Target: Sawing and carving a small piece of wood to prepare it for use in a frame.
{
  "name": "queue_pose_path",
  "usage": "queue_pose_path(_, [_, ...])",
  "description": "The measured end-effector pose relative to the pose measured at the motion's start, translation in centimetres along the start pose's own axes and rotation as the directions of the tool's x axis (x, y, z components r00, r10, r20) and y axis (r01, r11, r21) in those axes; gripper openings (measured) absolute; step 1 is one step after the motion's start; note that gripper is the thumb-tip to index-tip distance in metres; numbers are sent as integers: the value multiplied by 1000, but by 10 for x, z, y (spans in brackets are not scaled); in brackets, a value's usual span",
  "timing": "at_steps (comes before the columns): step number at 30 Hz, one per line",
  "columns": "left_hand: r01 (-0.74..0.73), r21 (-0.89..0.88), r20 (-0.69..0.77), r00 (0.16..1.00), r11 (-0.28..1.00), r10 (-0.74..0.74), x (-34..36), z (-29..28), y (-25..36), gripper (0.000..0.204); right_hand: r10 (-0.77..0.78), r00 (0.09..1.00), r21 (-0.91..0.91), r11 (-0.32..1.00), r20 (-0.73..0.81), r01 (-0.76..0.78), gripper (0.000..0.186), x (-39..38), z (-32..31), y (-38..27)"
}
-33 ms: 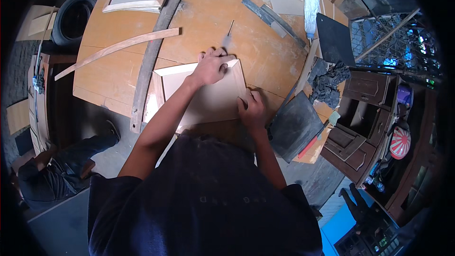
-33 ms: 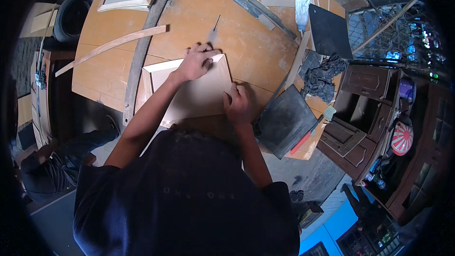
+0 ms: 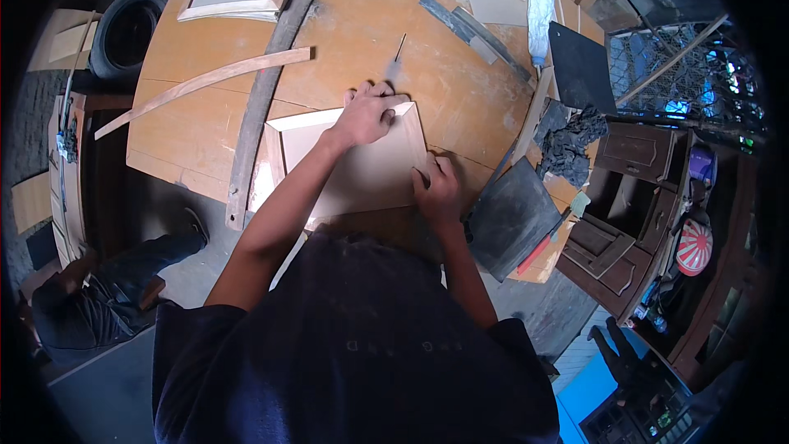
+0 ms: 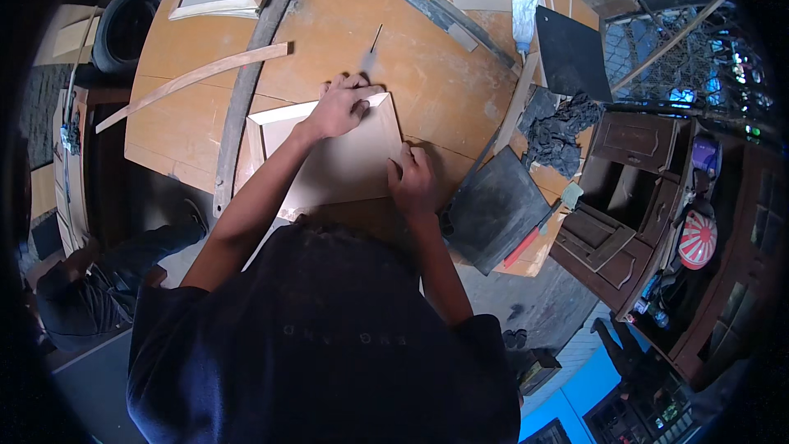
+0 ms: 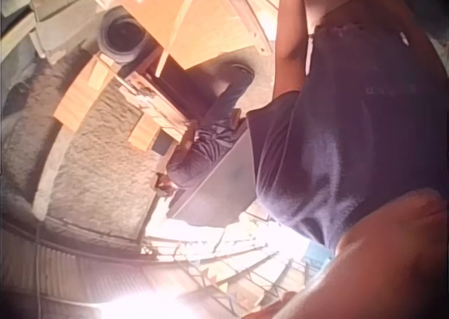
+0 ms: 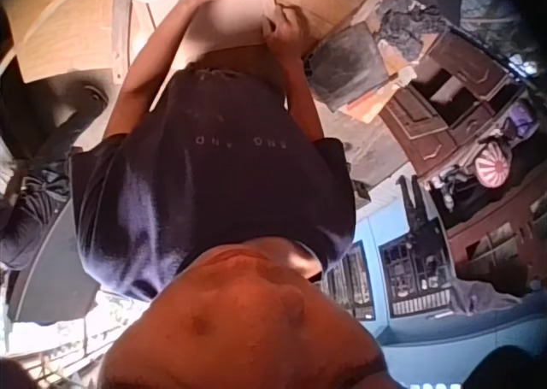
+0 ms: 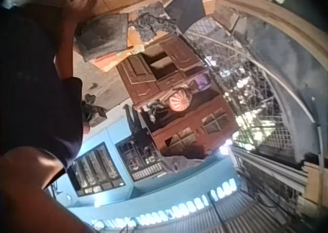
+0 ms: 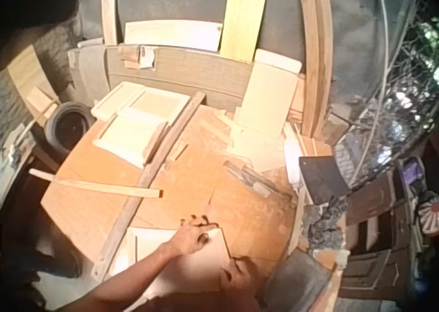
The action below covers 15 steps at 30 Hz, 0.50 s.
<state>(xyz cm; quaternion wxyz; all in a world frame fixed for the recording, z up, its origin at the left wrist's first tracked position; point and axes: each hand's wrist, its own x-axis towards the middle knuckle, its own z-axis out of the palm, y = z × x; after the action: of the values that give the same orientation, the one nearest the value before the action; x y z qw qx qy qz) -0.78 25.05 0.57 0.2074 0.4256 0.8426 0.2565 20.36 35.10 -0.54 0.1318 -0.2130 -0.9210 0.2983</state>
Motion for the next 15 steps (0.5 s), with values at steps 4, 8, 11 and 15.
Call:
queue_pose_path(4, [-7, -17, 26, 1000, 1000, 7, 4, -3, -3, 44, 50, 998, 24, 998, 43, -51, 41, 1, 2, 1])
queue_pose_path(8, [-4, -38, 57, 998, 999, 6, 5, -6, 1, 44, 36, 999, 36, 999, -10, -36, 36, 2, 2, 0])
queue_pose_path(11, [1, -33, 55, 998, 999, 1, 4, -5, 0, 44, 78, 995, 23, 997, 59, -80, 43, 3, -1, -4])
queue_pose_path(15, [-17, -32, 36, 999, 999, 18, 4, -3, -1, 44, 109, 992, -18, 994, 69, -108, 43, 1, 2, -11])
